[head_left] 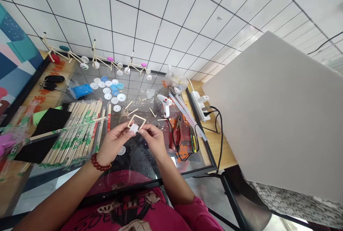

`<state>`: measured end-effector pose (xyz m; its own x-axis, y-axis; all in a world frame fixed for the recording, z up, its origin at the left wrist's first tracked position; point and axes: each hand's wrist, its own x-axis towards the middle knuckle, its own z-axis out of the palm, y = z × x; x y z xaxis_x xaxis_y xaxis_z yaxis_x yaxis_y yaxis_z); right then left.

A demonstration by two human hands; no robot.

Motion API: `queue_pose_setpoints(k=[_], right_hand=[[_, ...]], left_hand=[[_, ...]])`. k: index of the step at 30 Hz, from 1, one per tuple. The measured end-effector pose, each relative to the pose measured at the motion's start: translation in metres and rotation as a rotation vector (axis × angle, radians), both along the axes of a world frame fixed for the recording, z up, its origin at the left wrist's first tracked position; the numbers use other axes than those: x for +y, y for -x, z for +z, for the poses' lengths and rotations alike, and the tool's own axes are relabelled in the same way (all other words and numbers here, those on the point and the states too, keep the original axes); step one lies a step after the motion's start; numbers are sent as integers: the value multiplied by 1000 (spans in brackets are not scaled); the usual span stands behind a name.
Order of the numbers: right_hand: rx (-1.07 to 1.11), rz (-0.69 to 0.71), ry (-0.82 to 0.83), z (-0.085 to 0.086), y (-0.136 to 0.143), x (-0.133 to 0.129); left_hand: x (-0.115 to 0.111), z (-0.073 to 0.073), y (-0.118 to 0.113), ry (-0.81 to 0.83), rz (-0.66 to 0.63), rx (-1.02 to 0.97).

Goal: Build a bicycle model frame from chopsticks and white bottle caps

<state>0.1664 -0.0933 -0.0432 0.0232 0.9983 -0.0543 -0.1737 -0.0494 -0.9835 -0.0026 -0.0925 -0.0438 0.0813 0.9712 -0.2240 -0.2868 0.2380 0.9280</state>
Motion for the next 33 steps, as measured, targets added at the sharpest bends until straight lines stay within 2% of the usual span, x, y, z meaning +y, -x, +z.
queue_pose_setpoints(k=[7,12,19,24,27,30,33], right_hand=[[-32,1,-13,-4,-5,6],[-210,-93,-32,-18,-12,14],[-467,-136,-12,-30,-22,20],[-474,-169,15,-27,-24,21],[-400,-145,-1,-22,-23,19],[-287,-63,-49,-16,-19,14],[-254,6,-91,-11,-13,9]], left_hand=[[1,-4,0,-102,-73,57],[4,-10,1,-183,90,127],[14,-10,7,-123,218,92],[16,-14,8,-122,207,94],[16,-14,7,-158,186,109],[15,-14,5,-198,117,138],[13,-15,2,-162,3,89]])
